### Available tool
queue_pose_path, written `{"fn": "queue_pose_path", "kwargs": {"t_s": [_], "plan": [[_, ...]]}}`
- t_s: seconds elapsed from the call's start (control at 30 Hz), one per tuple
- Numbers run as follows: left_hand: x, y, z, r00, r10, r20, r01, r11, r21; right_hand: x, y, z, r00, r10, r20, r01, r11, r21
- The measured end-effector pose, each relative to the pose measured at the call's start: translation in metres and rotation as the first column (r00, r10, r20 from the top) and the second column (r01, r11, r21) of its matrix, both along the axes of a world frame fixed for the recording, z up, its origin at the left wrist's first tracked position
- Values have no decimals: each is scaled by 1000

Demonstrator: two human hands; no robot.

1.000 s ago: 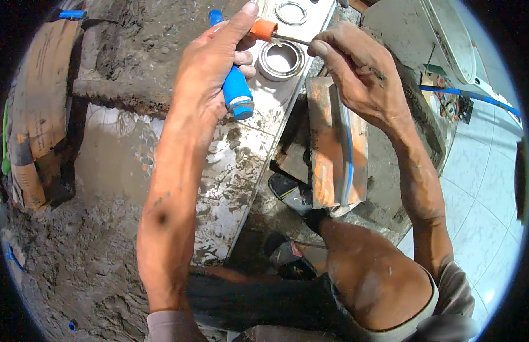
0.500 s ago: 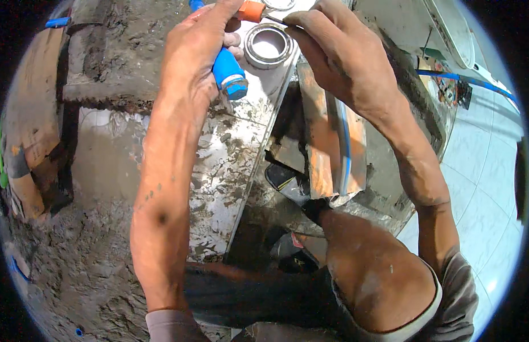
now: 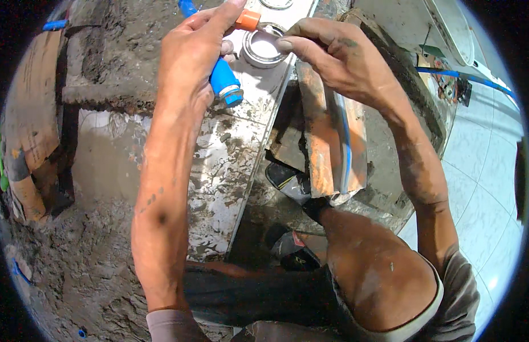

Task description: The person works on blue and orange pipes by applying sealant from a small can and joining sections together while at a construction site.

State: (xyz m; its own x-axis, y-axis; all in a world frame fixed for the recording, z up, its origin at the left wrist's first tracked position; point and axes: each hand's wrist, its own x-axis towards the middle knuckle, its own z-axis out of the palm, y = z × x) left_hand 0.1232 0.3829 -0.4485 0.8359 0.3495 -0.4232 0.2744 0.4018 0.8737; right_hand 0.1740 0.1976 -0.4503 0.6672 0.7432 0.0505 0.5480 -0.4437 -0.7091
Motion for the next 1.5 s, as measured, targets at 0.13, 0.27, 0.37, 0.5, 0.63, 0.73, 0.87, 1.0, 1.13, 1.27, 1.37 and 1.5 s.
{"fn": "queue_pose_path", "kwargs": {"t_s": [0.13, 0.27, 0.37, 0.5, 0.63, 0.73, 0.87, 1.0, 1.13, 1.27, 1.37, 1.5], "plan": [[4, 7, -3, 996, -58, -63, 61, 997, 50, 9, -1, 7, 998, -16, -64, 19, 999, 39], [5, 12, -7, 992, -112, -57, 113, 994, 11, 8, -1, -4, 987, -110, 120, 101, 992, 79], [1, -2, 6, 997, -58, -53, 60, 997, 43, -4, -1, -2, 984, -51, 172, 71, 991, -111], [-1, 0, 5, 994, -11, -106, 28, 986, 161, 1, 0, 8, 992, 51, -119, -49, 999, 17], [2, 3, -3, 996, -70, -53, 80, 974, 214, 9, -1, -3, 995, -91, 44, 90, 996, 29], [1, -2, -1, 995, -49, -92, 64, 984, 165, -6, -1, -5, 989, -144, 42, 146, 988, -46], [-1, 6, -13, 995, -75, -63, 81, 992, 98, -18, 6, 3, 993, -117, -33, 111, 983, -145], [-5, 9, -9, 994, -83, -71, 92, 986, 139, -4, 7, 17, 994, -88, -65, 85, 996, -37], [0, -7, 14, 995, -81, -53, 91, 969, 232, 2, -3, -10, 876, -52, 480, 91, 994, -58], [0, -7, 5, 991, -103, -79, 117, 973, 197, -13, -4, -4, 998, -66, -23, 65, 997, -45], [-2, 0, 6, 985, -175, -1, 172, 970, 172, -2, -5, 19, 907, -94, -411, 92, 995, -24], [2, 13, -31, 975, -220, -32, 222, 955, 195, 0, -4, 12, 756, -190, -626, 248, 969, 7]]}}
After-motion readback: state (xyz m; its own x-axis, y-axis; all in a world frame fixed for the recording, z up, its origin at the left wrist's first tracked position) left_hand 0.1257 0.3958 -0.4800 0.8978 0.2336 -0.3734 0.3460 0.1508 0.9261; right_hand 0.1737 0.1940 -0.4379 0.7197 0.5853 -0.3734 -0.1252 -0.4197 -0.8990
